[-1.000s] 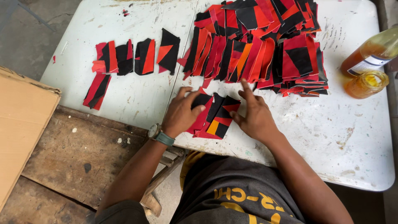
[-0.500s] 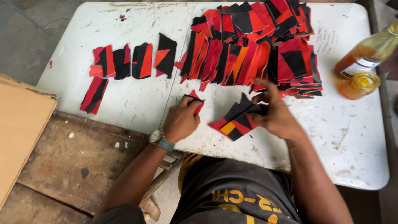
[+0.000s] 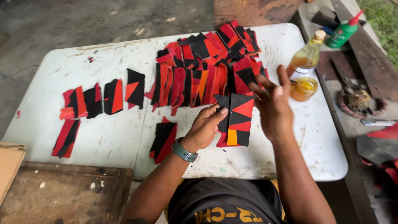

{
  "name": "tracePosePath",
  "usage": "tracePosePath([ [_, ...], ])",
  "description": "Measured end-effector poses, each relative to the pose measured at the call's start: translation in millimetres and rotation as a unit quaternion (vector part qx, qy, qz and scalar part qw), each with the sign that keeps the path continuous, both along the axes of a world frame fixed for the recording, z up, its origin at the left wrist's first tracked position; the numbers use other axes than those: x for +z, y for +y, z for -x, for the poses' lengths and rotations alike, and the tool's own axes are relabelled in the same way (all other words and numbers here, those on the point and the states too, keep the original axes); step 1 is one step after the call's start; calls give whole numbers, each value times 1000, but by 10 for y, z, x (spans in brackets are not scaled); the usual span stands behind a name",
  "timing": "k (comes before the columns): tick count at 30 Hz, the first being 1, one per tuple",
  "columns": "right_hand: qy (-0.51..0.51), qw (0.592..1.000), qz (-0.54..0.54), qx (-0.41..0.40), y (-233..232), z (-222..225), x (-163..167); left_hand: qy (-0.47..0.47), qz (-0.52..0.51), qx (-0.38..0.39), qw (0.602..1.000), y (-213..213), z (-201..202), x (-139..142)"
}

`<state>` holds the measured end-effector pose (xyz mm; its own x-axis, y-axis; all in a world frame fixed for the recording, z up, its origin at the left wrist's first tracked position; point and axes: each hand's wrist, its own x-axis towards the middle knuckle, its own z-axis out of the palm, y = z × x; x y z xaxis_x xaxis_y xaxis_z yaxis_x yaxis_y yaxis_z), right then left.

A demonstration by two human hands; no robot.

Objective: The person sits at a white table covered with cut red, black and orange fabric pieces. They pick up pieces one at a time, align them into a stack held in one hand, and occasionally reach toward a small jar of yellowish liquid and a bottle on the table, building up a large pile of stacked pieces.

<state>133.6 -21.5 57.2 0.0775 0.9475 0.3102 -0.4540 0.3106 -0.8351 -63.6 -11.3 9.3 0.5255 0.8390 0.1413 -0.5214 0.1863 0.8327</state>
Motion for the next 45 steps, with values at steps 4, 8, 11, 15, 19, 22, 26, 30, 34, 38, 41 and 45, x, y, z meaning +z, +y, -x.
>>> tracePosePath([
  [4,-196,978,-30,-56,-2,137,-164,17,-14,21,1000,-105,-137,-107],
  [8,-160,986,-16,-44,-15,192,-80,68,-73,60,993,-180,-179,-115],
  [11,-13,999,-4,30,-136,159,94,-25,18,19,999,-166,-148,-82],
  [15,133,987,-11,92,-368,-36,244,-101,123,-3,987,-131,-93,-50],
  [19,42,996,59,56,-450,-44,107,-125,137,18,982,-61,-48,-29],
  [22,-158,986,40,37,-492,106,-83,-109,89,87,986,-42,-50,-9],
  [26,126,971,133,151,-380,109,-141,-8,25,105,994,-91,-93,39],
  [30,249,922,131,265,-301,45,-60,-15,-47,203,978,-47,-94,146],
  [34,234,915,206,255,-437,78,5,15,-137,260,956,56,5,266],
  [38,314,883,144,317,-494,29,130,228,-250,283,897,-75,99,301],
  [41,250,924,175,229,-494,-30,233,264,-250,270,892,-219,152,278],
  [45,261,943,116,170,-444,-242,325,334,-204,232,891,-303,236,166],
])
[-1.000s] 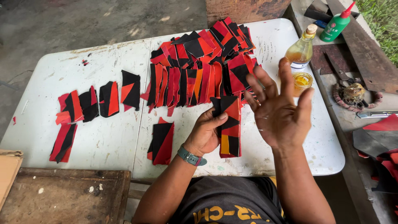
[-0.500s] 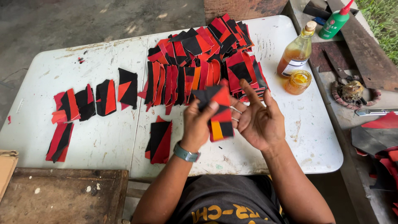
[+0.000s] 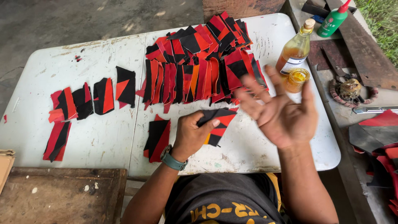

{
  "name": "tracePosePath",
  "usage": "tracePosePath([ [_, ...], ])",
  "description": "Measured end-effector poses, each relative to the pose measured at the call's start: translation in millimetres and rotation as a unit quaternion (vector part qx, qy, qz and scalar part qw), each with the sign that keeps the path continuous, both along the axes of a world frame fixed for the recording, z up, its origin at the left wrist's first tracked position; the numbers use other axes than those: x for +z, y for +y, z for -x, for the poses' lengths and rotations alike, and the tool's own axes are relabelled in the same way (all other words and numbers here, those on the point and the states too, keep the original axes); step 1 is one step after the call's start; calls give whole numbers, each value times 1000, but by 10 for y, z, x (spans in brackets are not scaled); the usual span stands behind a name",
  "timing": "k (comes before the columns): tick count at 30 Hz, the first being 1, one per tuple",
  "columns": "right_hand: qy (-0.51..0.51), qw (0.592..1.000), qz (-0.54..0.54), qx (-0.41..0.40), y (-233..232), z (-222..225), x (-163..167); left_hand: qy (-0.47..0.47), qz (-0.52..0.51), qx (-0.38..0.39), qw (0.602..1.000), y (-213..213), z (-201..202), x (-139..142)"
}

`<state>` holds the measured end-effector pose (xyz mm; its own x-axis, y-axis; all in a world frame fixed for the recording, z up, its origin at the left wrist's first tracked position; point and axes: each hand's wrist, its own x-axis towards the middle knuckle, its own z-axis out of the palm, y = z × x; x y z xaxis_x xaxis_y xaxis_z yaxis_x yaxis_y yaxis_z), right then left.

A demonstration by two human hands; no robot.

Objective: The person sits at a white table covered with cut red, black and orange fabric pieces. They pick up pieces one at a time, align them into a stack held in one hand, and occasionally reach toward a small jar of yellowish liquid and a bottle on the table, building up a large pile of stacked pieces.

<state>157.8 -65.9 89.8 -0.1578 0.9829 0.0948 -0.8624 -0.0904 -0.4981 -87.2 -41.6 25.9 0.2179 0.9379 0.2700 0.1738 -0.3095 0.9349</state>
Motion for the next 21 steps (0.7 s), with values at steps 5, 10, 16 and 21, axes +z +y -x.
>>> tracePosePath([
  [5,96,991,-88,-44,20,-475,-115,-206,66,-9,976,529,-30,-187],
  [10,94,992,-29,-78,-46,-614,-458,-371,108,17,922,1518,-693,-278],
  [16,59,989,23,-134,-35,-634,-602,-82,90,192,974,1946,-1111,-307],
  [21,-2,985,56,-164,-35,-525,-603,126,-65,249,958,1936,-1021,-384],
])
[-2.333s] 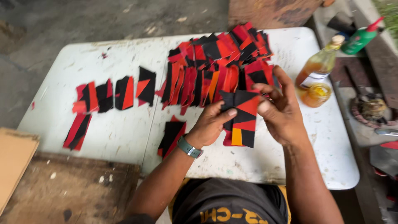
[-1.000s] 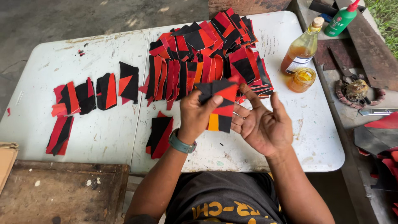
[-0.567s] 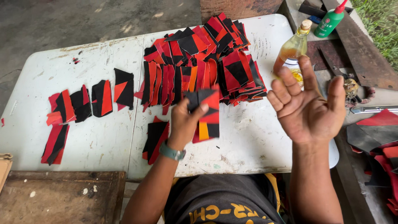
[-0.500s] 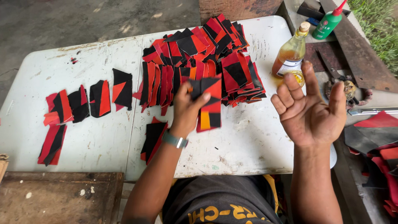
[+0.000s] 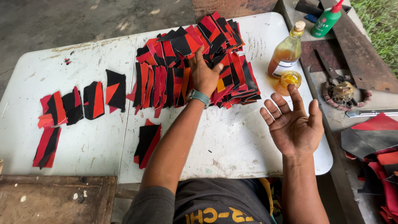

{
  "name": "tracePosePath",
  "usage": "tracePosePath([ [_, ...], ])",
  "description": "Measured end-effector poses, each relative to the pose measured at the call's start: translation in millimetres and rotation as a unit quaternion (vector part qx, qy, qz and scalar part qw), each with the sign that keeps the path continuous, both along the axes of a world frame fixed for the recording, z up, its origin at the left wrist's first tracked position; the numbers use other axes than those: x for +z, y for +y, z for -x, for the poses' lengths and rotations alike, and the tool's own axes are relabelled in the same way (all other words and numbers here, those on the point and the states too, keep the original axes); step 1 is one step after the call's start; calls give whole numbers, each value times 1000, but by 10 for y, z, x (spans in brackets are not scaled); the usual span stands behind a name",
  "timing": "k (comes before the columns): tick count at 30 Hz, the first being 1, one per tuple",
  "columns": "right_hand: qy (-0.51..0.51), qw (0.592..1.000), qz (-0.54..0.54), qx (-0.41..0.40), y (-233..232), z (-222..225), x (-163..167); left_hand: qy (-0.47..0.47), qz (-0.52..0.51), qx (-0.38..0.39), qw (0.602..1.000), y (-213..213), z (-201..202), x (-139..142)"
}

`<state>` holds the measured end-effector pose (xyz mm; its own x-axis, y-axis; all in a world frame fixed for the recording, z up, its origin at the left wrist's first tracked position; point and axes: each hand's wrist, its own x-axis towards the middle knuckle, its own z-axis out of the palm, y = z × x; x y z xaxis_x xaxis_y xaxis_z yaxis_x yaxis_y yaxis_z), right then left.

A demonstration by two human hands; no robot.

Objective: The person sits at a white table covered with cut red, black and orange fabric pieces. They pick up pieces one at a time, align them into a stack held in one hand, and occasionally reach toward a small jar of yellowish liquid and a bottle on the table, building up a large pile of stacked pieces.

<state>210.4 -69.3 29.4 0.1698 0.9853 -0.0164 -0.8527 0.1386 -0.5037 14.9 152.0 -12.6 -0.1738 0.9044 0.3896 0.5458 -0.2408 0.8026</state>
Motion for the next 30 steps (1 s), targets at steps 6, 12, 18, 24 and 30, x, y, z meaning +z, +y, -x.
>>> tracePosePath([
  [6,-77,995,21,67,-142,196,83,94,-28,-53,994,-445,1383,289],
  [12,-136,949,115,261,-59,934,-58,256,175,42,950,-1670,2633,206],
  [18,-155,880,143,426,149,1690,-257,202,249,93,943,-2040,2563,0],
  [24,-163,850,160,475,156,1915,-343,170,182,82,965,-2157,2309,-59],
  [30,-139,855,156,474,147,1851,-333,61,171,68,981,-2224,2244,-259],
])
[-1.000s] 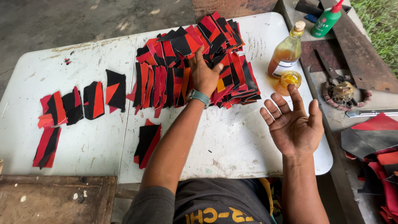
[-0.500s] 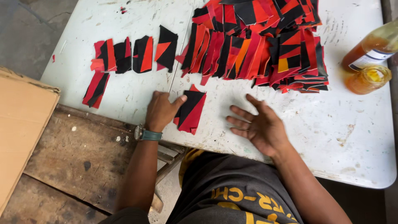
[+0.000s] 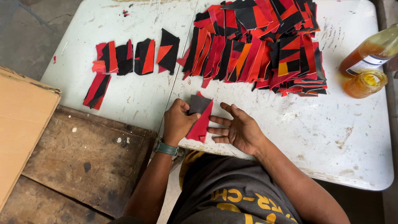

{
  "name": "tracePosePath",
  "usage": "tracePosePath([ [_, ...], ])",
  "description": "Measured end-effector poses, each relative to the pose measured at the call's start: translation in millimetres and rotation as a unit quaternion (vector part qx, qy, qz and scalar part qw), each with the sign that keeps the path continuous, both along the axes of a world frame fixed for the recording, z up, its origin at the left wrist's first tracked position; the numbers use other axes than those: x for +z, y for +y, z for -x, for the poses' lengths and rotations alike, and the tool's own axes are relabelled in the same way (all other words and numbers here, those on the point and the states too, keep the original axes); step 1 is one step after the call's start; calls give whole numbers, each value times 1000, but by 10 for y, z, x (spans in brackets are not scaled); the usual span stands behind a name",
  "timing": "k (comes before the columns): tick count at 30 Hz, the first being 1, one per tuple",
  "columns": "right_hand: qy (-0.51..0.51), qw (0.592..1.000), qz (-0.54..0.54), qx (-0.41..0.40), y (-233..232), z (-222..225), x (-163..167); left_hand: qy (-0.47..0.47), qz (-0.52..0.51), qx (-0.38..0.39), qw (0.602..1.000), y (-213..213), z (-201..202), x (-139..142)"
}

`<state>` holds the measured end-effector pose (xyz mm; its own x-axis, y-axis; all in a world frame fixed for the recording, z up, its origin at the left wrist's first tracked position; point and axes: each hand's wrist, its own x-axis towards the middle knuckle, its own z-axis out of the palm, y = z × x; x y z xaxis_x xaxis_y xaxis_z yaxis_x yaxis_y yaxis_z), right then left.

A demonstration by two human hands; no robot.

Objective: The person sits at a white table covered with cut red, black and orange fabric pieces. They pick up pieces one at a time, align them into a stack held in one hand, and occasionally reach toward a small jar of yellowish liquid and a bottle on the table, building up a large pile of stacked pieces.

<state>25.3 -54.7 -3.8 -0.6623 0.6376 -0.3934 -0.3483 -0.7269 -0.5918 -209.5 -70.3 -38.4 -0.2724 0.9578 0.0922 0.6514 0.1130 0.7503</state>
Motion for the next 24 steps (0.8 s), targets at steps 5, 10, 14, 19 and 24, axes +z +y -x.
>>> tracePosePath([
  [5,61,997,-30,-23,-40,-234,124,-499,-39,-70,863,106,48,-138],
  [10,-60,962,-192,-184,-76,-470,237,-672,-73,-118,727,366,-302,-73],
  [14,-109,945,-209,-228,-64,-416,219,-691,-132,-124,699,549,-729,72],
  [19,-156,915,-246,-278,-24,-375,193,-713,-123,-144,675,558,-1014,240],
  [24,-148,896,-334,-252,-105,-493,332,-669,-12,-256,698,585,-926,444],
])
